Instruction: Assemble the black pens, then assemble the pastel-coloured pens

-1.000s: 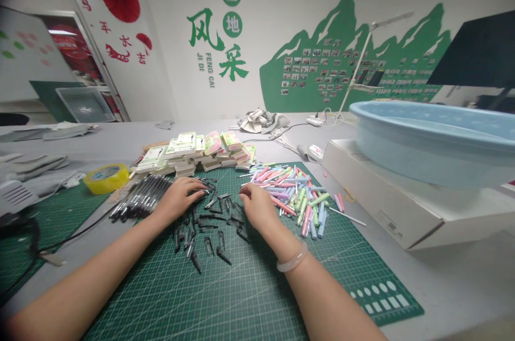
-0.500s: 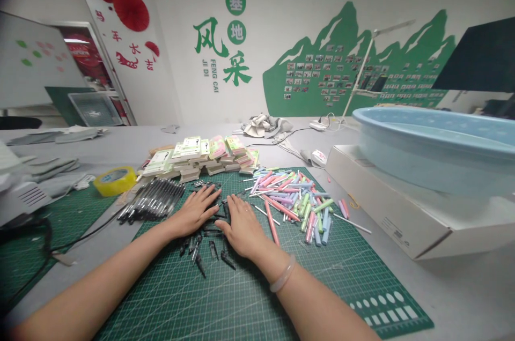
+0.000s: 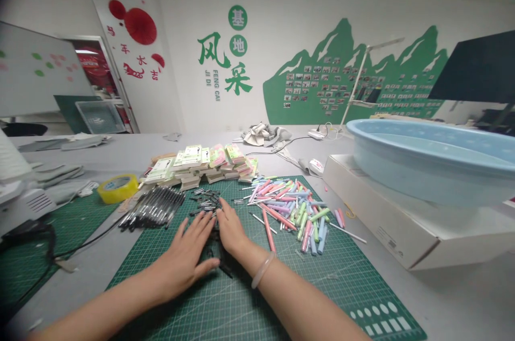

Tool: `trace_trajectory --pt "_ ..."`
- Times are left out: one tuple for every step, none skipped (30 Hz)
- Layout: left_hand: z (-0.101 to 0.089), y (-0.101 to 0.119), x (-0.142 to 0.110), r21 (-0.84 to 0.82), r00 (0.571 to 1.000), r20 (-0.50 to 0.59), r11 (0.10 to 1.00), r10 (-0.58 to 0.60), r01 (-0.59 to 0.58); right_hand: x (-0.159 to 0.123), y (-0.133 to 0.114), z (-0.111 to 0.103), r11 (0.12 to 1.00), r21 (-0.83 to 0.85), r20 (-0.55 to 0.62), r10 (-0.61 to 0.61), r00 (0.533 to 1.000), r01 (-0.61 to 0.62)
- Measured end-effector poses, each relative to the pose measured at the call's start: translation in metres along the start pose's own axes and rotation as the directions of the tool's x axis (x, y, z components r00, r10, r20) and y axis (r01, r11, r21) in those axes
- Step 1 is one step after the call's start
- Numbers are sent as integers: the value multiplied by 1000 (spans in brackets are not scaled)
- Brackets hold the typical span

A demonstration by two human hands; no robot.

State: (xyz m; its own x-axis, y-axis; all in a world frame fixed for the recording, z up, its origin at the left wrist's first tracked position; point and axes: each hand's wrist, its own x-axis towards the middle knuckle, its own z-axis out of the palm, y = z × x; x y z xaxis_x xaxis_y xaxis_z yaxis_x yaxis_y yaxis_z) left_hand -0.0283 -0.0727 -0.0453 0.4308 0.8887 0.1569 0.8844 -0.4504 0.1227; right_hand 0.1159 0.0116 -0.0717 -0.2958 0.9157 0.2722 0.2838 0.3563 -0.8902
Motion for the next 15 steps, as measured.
trace_trajectory --pt "2 11 -8 13 999 -20 999 48 -48 4 -1 2 997 77 -9 8 1000 -7" --pt "3 21 -15 24 995 -45 995 95 -94 7 -1 1 991 133 -23 13 1000 -10" --pt "4 29 -20 35 989 -57 991 133 -131 11 -1 -1 988 156 -48 14 999 -7" --pt "4 36 -22 40 982 -50 983 184 -182 15 -1 -6 990 140 -77 8 997 3" --pt "4 40 -22 44 971 -46 972 233 -231 18 1 -13 997 71 -127 -8 992 18" --pt "3 42 -20 46 960 -39 961 276 -274 21 2 -21 998 -53 -178 -41 983 32" --pt "2 42 -16 45 949 -32 949 313 -312 24 4 -30 974 -219 -191 -92 977 49" --pt "1 40 -11 42 939 -27 939 342 -340 27 6 -38 919 -388 -166 -141 976 67" --pt "0 37 -5 37 932 -23 932 361 -360 29 7 -45 847 -527 -119 -153 981 68" --pt "0 32 0 31 927 -19 927 374 -373 30 8 -50 826 -559 -91 -145 985 70" --pt "-1 27 5 23 924 -14 924 382 -382 31 8 -53 811 -581 -71 -145 987 77" --pt "-2 21 9 16 922 -6 922 387 -387 32 8 -54 798 -597 -56 -138 989 78" --pt "-2 14 13 10 921 3 921 390 -390 32 8 -53 796 -600 -51 -132 990 75" --pt "-2 8 16 5 920 12 920 392 -392 33 7 -51 790 -609 -49 -126 991 70" --pt "-1 1 18 2 920 17 920 392 -392 33 6 -47 784 -617 -51 -118 992 62"
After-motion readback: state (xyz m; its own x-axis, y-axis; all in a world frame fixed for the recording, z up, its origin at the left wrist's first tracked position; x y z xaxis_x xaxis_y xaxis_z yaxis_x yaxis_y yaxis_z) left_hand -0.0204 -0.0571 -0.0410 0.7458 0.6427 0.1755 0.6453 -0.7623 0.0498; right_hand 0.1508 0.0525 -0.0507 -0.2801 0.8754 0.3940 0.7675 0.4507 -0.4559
